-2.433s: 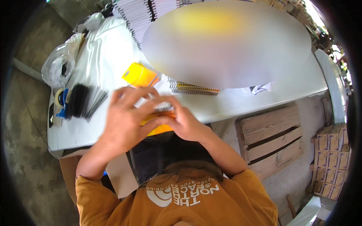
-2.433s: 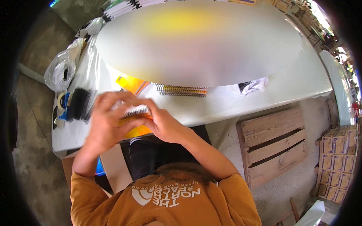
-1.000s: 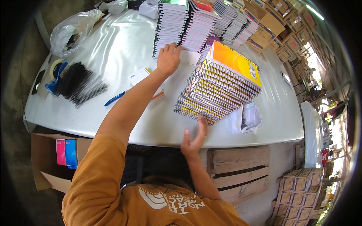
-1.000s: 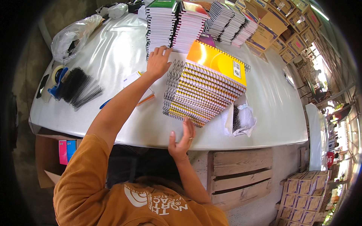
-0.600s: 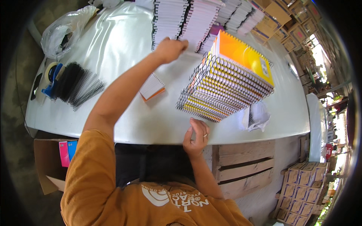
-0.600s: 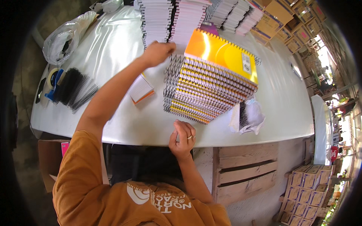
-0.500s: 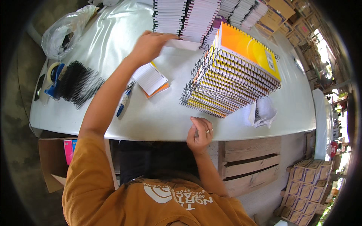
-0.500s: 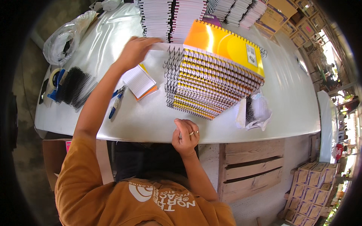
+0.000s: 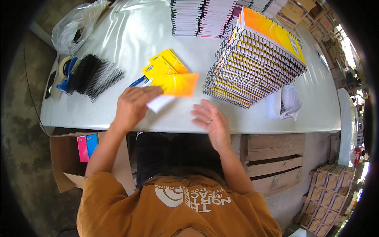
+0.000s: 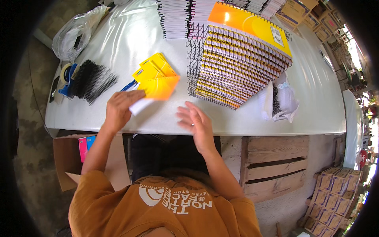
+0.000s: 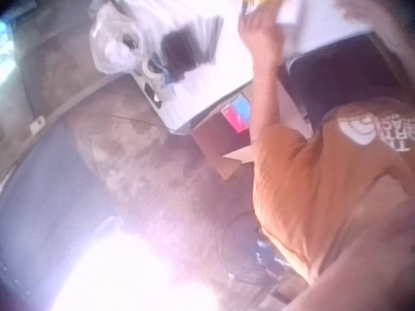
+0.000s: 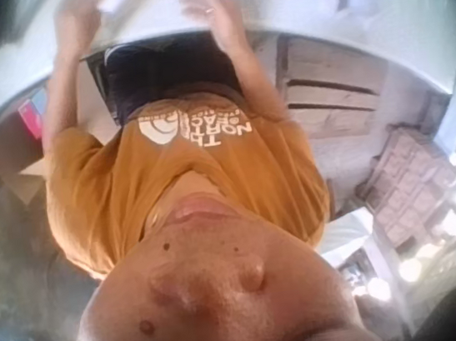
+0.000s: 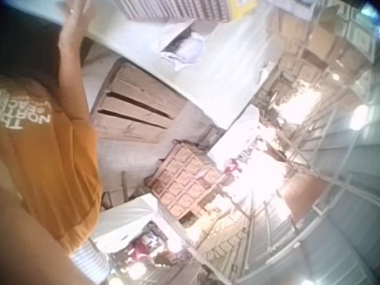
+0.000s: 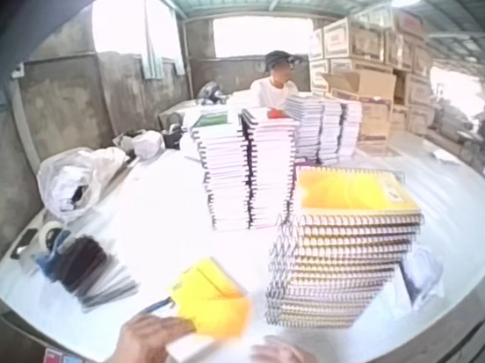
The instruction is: The person threads a plastic spiral through a stack of notebook pages and then uses shears to trim the excess spiral wire.
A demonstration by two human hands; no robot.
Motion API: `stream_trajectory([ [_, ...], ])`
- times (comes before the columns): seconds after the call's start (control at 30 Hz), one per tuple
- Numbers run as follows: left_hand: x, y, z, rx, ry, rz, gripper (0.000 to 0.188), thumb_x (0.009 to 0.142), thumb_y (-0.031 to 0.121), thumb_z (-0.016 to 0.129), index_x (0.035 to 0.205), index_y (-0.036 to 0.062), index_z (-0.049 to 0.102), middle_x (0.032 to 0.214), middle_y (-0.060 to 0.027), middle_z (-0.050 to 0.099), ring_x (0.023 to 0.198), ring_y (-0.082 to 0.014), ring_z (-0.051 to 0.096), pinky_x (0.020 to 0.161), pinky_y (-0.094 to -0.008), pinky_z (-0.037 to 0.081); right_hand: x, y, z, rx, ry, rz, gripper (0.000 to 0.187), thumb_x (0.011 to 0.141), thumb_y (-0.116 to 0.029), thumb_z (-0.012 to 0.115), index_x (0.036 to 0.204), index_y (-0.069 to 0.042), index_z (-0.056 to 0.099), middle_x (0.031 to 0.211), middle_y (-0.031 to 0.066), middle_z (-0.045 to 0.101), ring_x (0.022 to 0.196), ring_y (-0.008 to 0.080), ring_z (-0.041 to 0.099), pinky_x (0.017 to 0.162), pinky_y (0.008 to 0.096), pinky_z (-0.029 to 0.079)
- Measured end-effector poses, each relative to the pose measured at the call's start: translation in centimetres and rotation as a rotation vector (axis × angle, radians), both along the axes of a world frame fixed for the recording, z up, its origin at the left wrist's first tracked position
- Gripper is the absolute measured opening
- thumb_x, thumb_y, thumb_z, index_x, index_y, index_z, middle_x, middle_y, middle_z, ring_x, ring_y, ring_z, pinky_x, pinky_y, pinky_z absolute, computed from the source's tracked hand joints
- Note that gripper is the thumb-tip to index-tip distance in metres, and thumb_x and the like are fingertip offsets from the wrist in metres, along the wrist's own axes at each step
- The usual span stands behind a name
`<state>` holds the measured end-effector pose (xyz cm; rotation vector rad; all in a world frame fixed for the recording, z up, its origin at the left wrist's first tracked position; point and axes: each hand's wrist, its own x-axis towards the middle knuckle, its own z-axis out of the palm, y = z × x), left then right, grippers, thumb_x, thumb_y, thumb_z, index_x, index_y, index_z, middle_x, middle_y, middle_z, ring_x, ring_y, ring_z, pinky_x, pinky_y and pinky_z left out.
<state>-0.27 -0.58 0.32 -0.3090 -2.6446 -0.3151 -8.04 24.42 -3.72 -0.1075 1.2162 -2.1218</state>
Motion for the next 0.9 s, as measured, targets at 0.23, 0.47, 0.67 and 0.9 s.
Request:
stream_trajectory([
  [0.23,4.4,5.4,0.3,-0.026,-0.186,-0.010,0.056,0.064,0.017,0.072,0.118,0.0154,0.058,0.127,-0.0066,0.053,0.123,-0.0240,0.044,0.102,-0.0423,0.028,2.0,-2.6,-0.1,-0.091,0.081,0.006,0.033,0.084,-0.006,0.059,0.116,0.000,0.051,0.110,0.0102,0.059,0.096,0.0199,0.059,0.082,0.0312,0.048],
  [0.47,1.4,4.5,-2.1,1.004,0.010,0.161,0.063,0.073,0.005,0.064,0.130,-0.0028,0.036,0.119,-0.0149,0.049,0.114,-0.0238,0.045,0.097,-0.0340,0.035,-2.0,-3.2,2.9,0.181,0.868,0.176,0.041,0.080,0.000,0.060,0.119,-0.003,0.049,0.100,0.0103,0.063,0.088,0.0147,0.059,0.079,0.0274,0.047],
  [0.67,-0.2,5.4,-5.4,1.495,-0.022,0.116,0.028,0.083,-0.005,0.054,0.109,0.0023,0.046,0.099,-0.0054,0.053,0.093,-0.0122,0.052,0.083,-0.0251,0.042,-3.0,-4.7,-2.7,-0.056,0.530,-0.078,0.028,0.075,0.002,0.068,0.097,-0.003,0.052,0.093,0.0082,0.062,0.084,0.0092,0.055,0.078,0.0246,0.047],
  [0.9,1.4,3.4,-4.7,0.401,-0.124,0.238,0.041,0.073,-0.003,0.054,0.112,0.0049,0.047,0.110,-0.0127,0.052,0.107,-0.0293,0.047,0.094,-0.0410,0.034,-2.9,-4.4,-0.9,0.122,0.729,0.205,0.033,0.078,-0.001,0.068,0.109,0.002,0.057,0.103,0.0082,0.063,0.092,0.0100,0.057,0.081,0.0235,0.048],
])
